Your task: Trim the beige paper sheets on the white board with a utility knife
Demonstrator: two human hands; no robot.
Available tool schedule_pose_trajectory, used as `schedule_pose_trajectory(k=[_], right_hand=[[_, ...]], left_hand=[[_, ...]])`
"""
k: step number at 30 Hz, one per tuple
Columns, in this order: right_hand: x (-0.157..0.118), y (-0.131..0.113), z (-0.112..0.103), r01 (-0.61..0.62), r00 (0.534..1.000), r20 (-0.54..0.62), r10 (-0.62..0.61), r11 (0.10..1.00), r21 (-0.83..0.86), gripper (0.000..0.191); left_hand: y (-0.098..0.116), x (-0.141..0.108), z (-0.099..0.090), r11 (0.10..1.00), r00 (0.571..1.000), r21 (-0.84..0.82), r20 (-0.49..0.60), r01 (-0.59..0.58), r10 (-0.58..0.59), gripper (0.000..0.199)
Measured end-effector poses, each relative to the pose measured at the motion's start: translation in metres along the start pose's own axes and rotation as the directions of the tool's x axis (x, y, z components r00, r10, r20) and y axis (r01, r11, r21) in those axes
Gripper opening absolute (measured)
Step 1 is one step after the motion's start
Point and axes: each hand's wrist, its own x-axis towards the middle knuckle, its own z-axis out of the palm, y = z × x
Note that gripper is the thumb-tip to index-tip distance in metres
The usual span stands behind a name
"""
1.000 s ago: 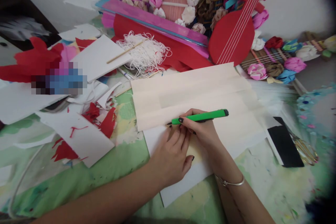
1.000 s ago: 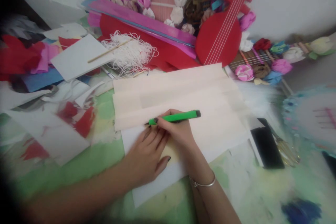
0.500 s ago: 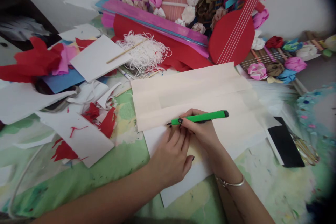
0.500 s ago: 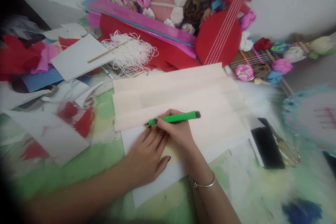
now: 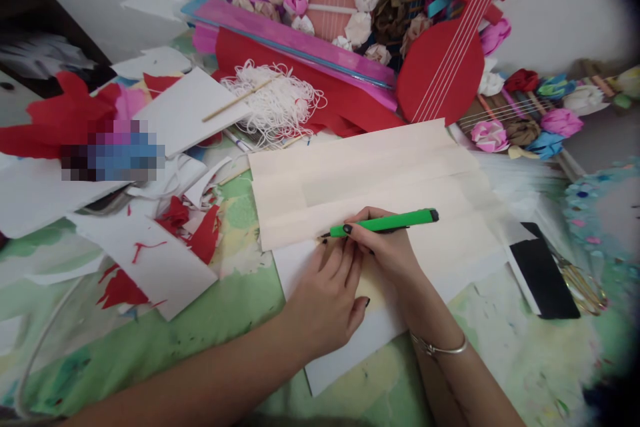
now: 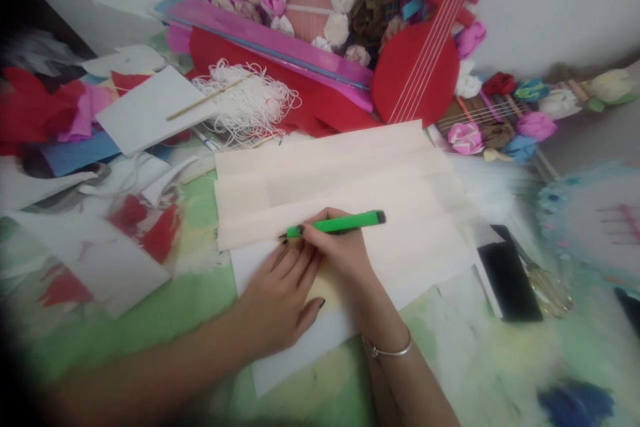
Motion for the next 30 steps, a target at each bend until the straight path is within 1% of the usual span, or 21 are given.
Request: schedule_pose_trajectory(k=[13, 17, 30], right_hand=[[0.0004, 0.0014, -0.0008, -0.018, 1.0, 0.008, 0.017, 0.999, 0.039, 0.016], [0.0011, 0.0027, -0.0026, -0.015, 1.0, -0.005, 0.015, 0.998, 0.058, 0.016], [0.0002, 0.0023, -0.004, -0.02, 1.0, -0.015, 0.021, 1.0, 0.022, 0.016]], left_hand=[[0.0015, -0.001, -0.0015, 1.0, 1.0, -0.012, -0.007, -0.003, 0.003, 0.06], [0.001, -0.0005, -0.0026, 1.0, 1.0, -0.002, 0.0, -0.002, 0.002, 0.06], [-0.0005, 0.0002, -0.0014, 1.0, 1.0, 0.0, 0.003, -0.002, 0.002, 0.06]])
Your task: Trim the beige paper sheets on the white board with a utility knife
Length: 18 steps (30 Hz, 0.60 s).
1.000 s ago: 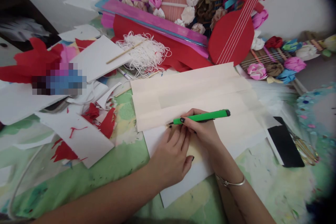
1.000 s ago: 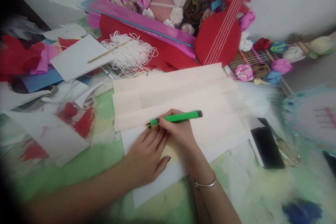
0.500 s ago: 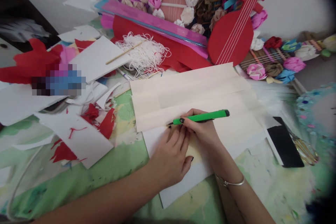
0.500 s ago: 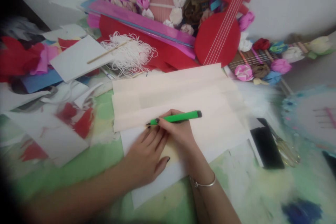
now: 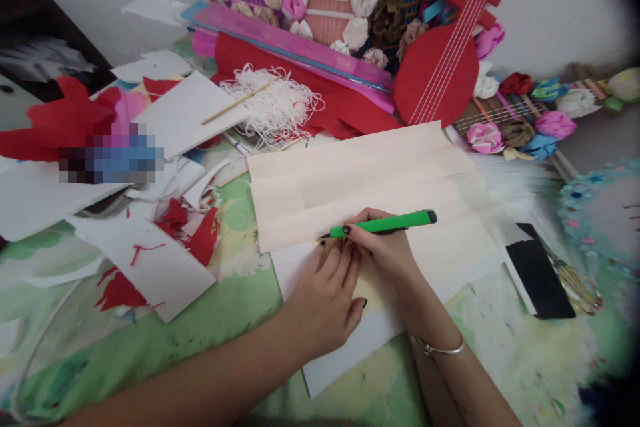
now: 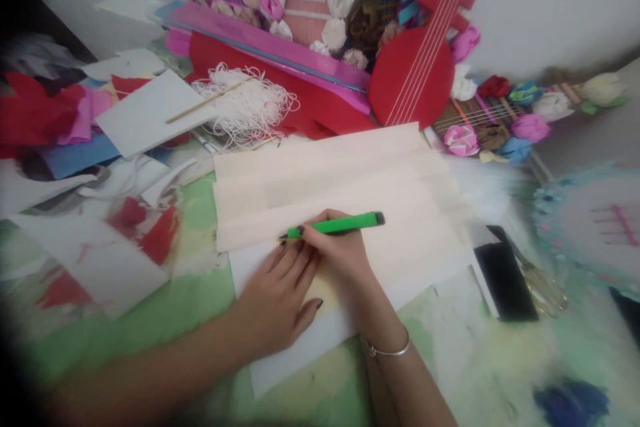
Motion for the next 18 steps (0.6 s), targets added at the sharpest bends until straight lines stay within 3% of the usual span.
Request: schedule_pose_trajectory(k=[18], right_hand=[[0.0014, 0.0, -0.0046, 0.012, 1.0, -0.003, -0.012, 1.0, -0.015, 0.018]], left_hand=[[0.0007, 0.0, -0.0007, 1.0, 1.0, -0.024, 0.017, 0.006, -0.005, 0.062]])
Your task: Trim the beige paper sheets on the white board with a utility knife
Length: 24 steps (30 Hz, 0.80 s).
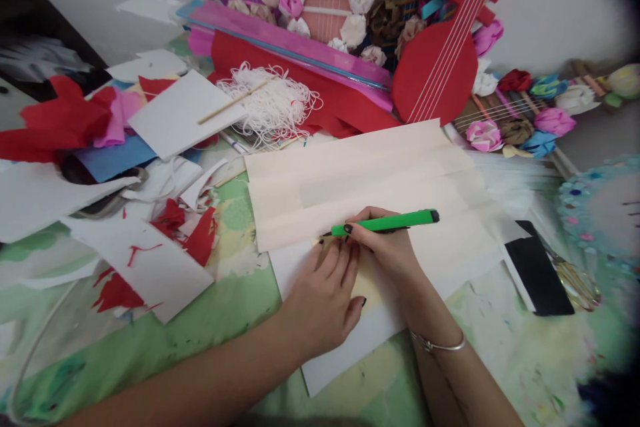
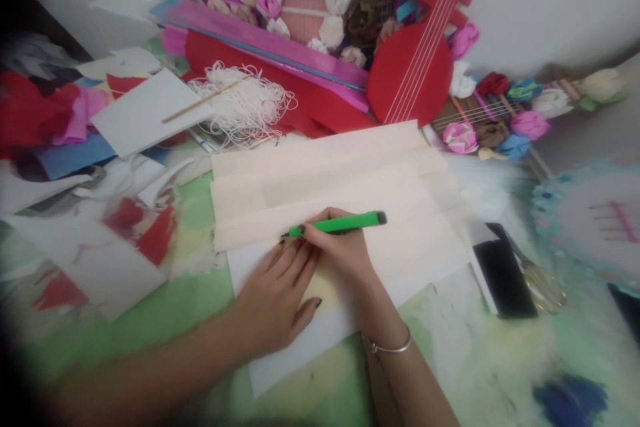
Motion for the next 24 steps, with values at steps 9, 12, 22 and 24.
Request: schedule_pose_trajectory(k=[9, 12, 22, 24], right_hand=[[-0.0001, -0.0035, -0.002, 0.035, 0.999, -0.01, -0.036, 0.998, -0.052, 0.02], [-0.0001, -0.0033, -0.0018, 0.034, 0.999, -0.015, -0.035, 0.997, -0.071, 0.018], [0.0004, -0.0027, -0.0032, 0.036, 0.999, -0.017, -0.036, 0.999, -0.022, 0.021], [0.0003, -0.0032, -0.0027, 0.029, 0.999, -0.015, -0.029, 1.0, -0.01, 0.021]], left_hand=[[-0.0005, -0.0004, 0.0012, 1.0, 0.999, 0.015, 0.042, 0.0, 0.0, 0.062], [-0.0001, -0.0004, 0.0006, 1.0, 0.999, 0.016, 0.042, -0.009, 0.008, 0.062], [-0.0002, -0.0009, -0.0002, 1.0, 0.999, 0.008, 0.037, -0.008, 0.008, 0.061], [-0.0003, -0.001, 0.0001, 1.0, 0.999, 0.013, 0.039, -0.011, 0.01, 0.061]])
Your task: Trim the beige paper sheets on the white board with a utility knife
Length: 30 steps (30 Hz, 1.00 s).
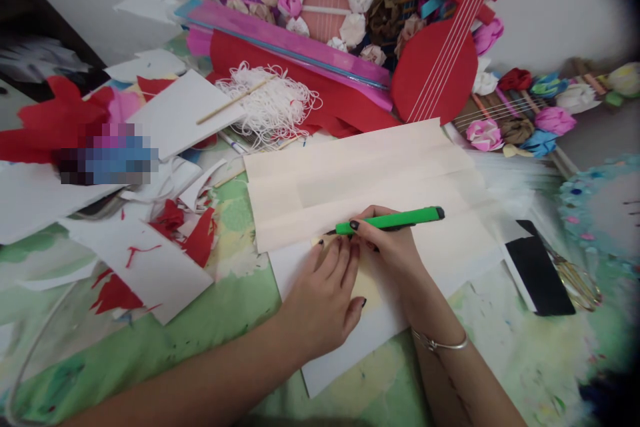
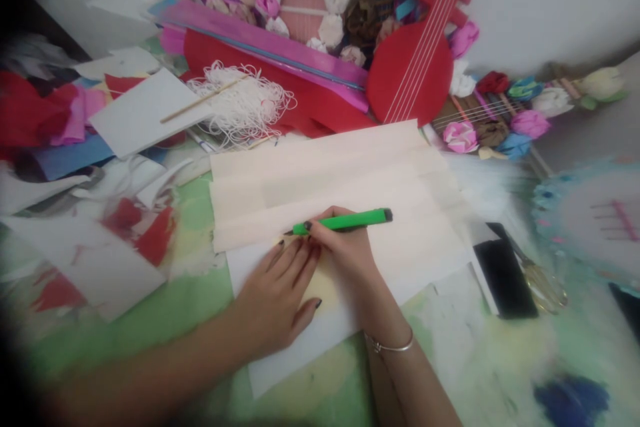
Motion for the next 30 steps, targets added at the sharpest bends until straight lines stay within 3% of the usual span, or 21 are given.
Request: schedule_pose_trajectory(k=[30], right_hand=[[0.0006, 0.0011, 0.0026, -0.059, 0.998, 0.019, 0.058, 0.998, 0.013, 0.018]], left_hand=[[-0.0001, 0.0014, -0.0016, 1.0, 1.0, -0.014, -0.012, 0.011, -0.012, 0.061]])
